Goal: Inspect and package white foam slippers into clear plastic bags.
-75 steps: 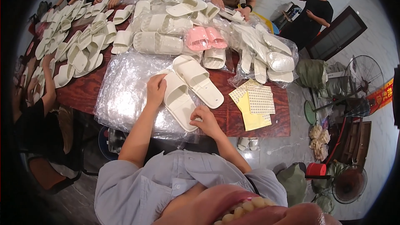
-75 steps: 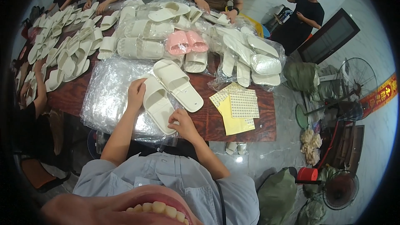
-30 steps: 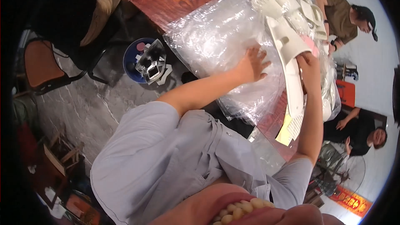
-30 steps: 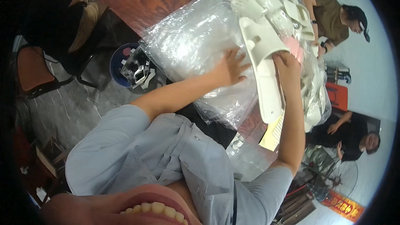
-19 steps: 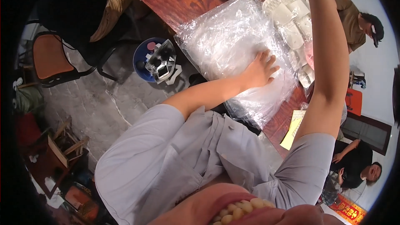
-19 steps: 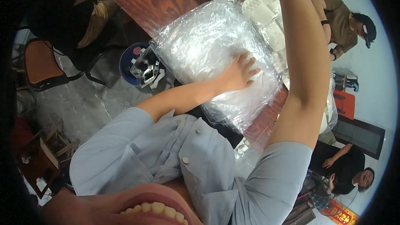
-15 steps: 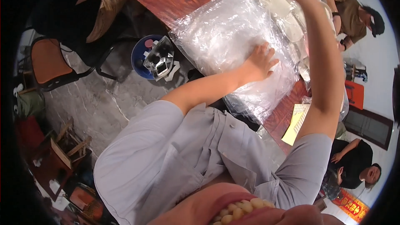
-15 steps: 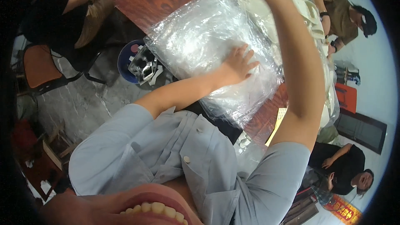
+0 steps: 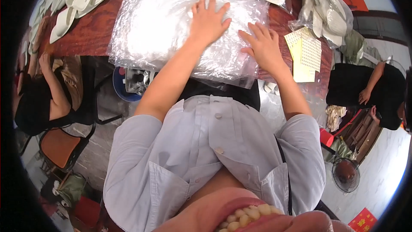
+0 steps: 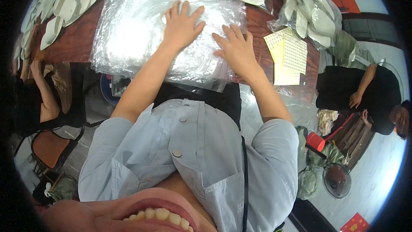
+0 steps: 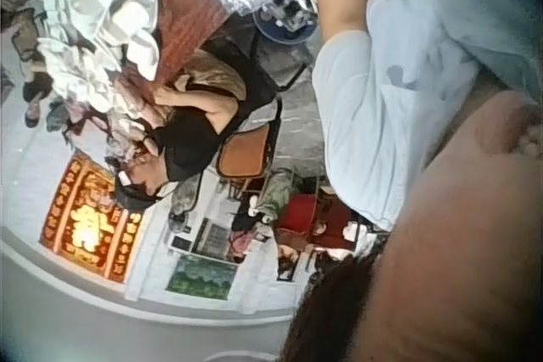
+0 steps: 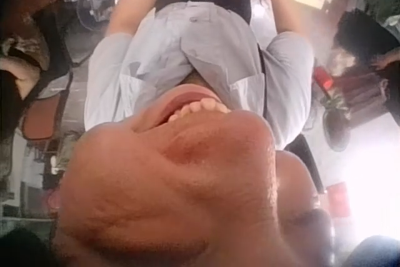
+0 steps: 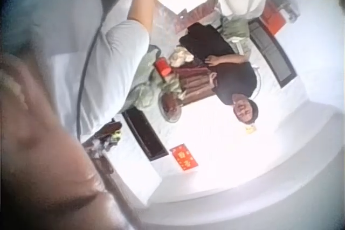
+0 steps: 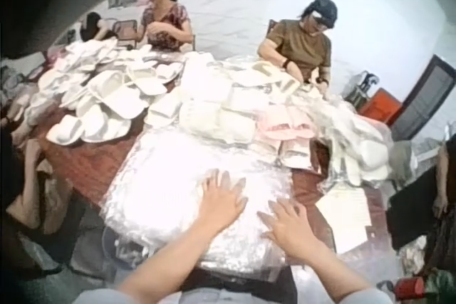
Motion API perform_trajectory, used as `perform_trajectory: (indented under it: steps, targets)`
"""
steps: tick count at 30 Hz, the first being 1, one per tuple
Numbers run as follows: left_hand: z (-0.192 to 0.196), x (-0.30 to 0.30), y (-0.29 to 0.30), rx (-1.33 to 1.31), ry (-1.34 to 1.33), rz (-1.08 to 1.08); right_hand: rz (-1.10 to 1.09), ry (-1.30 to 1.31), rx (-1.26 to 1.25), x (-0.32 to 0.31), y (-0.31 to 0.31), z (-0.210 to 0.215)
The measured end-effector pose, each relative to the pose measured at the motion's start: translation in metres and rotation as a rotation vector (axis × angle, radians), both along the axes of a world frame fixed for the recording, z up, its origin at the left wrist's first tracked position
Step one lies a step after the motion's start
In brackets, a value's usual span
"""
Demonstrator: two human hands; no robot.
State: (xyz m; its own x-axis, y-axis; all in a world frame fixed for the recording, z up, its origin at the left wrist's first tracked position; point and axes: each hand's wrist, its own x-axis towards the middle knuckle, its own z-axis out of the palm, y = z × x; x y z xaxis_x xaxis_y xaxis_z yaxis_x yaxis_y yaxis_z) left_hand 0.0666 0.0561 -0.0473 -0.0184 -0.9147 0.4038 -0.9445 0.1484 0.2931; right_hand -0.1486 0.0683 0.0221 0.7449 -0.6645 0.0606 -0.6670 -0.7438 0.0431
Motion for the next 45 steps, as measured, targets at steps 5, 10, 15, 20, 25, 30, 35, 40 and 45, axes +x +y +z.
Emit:
perform_trajectory:
  steps: [5,10,15,20,25,30,35,40,45]
  targets:
    - [0.003,0.009,0.009,0.009,-0.026,0.02,-0.067,-0.149,0.137,-0.009,0.019,-0.031]
    - [0.016,0.009,0.016,0.037,0.015,-0.026,-0.112,-0.185,0.22,-0.009,0.024,-0.037]
    - [0.08,-0.001,0.042,0.243,-0.205,-0.156,-0.118,-0.225,0.229,-0.009,0.021,-0.039]
    - [0.038,-0.016,0.042,0.209,-0.213,-0.163,-0.08,-0.25,0.169,-0.009,0.018,-0.042]
    - [0.006,-0.019,0.052,-0.03,-0.111,-0.145,-0.051,-0.244,0.083,-0.012,0.014,-0.04]
    - [0.002,-0.018,0.053,0.022,-0.109,-0.134,0.065,-0.24,0.203,-0.002,-0.01,0.018]
    - [0.001,-0.02,0.05,0.011,-0.083,-0.133,0.102,-0.598,0.377,0.035,-0.085,0.08]
    - [0.006,-0.014,0.054,0.004,-0.055,-0.142,-0.093,-0.696,0.406,0.097,-0.231,0.108]
    - [0.003,-0.016,0.054,0.022,-0.061,-0.137,-0.246,-0.994,0.458,0.137,-0.364,0.064]
